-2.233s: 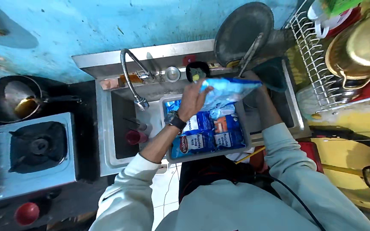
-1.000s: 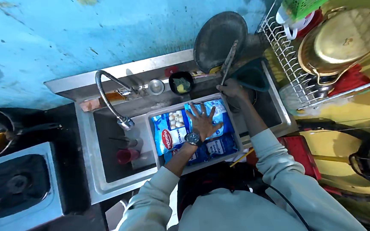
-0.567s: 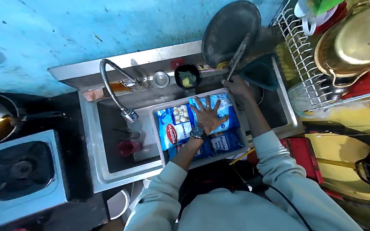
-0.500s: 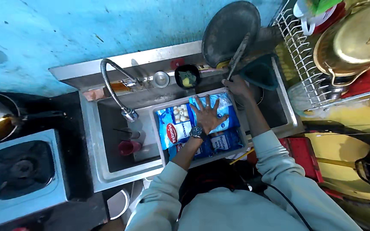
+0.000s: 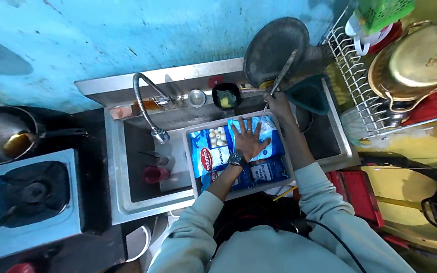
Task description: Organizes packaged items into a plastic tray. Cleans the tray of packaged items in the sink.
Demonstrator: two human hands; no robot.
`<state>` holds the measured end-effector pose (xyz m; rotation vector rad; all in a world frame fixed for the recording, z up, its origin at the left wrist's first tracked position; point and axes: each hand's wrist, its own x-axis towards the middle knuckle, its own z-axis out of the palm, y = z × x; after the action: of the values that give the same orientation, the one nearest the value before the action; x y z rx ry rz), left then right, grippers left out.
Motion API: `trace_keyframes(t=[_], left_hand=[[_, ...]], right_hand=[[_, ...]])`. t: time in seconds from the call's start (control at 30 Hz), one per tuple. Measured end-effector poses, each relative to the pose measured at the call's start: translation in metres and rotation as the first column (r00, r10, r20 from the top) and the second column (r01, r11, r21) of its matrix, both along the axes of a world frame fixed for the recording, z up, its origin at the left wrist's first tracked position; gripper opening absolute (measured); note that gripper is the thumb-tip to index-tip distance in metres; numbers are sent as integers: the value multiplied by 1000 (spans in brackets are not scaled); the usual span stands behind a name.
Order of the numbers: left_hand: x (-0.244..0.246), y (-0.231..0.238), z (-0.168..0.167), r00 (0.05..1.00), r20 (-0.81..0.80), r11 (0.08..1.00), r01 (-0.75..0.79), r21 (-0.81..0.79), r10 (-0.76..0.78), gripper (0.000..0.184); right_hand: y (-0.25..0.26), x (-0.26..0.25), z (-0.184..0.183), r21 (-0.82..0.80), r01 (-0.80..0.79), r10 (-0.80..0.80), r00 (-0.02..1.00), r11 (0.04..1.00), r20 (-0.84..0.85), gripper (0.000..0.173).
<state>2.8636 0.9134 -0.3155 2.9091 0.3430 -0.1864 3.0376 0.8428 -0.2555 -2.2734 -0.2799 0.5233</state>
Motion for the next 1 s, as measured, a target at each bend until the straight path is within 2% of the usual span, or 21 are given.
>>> trace_keyframes(t=[0.07, 0.17, 0.2, 0.27, 0.37, 0.43, 0.63, 0.87, 1.0], left_hand=[[0, 5, -3, 998, 60, 999, 0, -47, 3, 77], [-10, 19, -8, 971, 237, 974, 34, -224, 21, 50], [-16, 23, -8, 964, 265, 972, 55, -230, 8, 51], [-35, 25, -1, 987, 160, 987, 47, -154, -22, 68], [-54, 16, -6, 994, 109, 995, -13, -96, 23, 86], [-53, 15, -9, 992, 115, 996, -35, -81, 45, 86], [-46, 13, -12, 995, 83, 997, -51, -55, 56, 86], [-47, 12, -11, 995, 90, 997, -32, -65, 38, 82], [-48, 10, -7, 996, 84, 998, -26, -65, 31, 89]], right_hand=[[6, 1, -5, 21, 1, -1, 1000, 1000, -8, 50], [7, 2, 1, 31, -17, 18, 999, 999, -44, 51], [5, 3, 9, 35, -37, 39, 997, 999, -63, 54], [0, 10, 17, 77, -52, 59, 994, 996, -97, 54], [-4, 17, 20, 232, -36, 78, 982, 972, -173, 41], [-4, 17, 22, 284, -44, 103, 975, 958, -196, 37], [1, 13, 20, 236, -21, 79, 967, 972, -241, 38], [9, 10, 31, 296, 6, 69, 968, 955, -240, 34], [24, 12, 26, 303, 15, 62, 968, 953, -244, 36]])
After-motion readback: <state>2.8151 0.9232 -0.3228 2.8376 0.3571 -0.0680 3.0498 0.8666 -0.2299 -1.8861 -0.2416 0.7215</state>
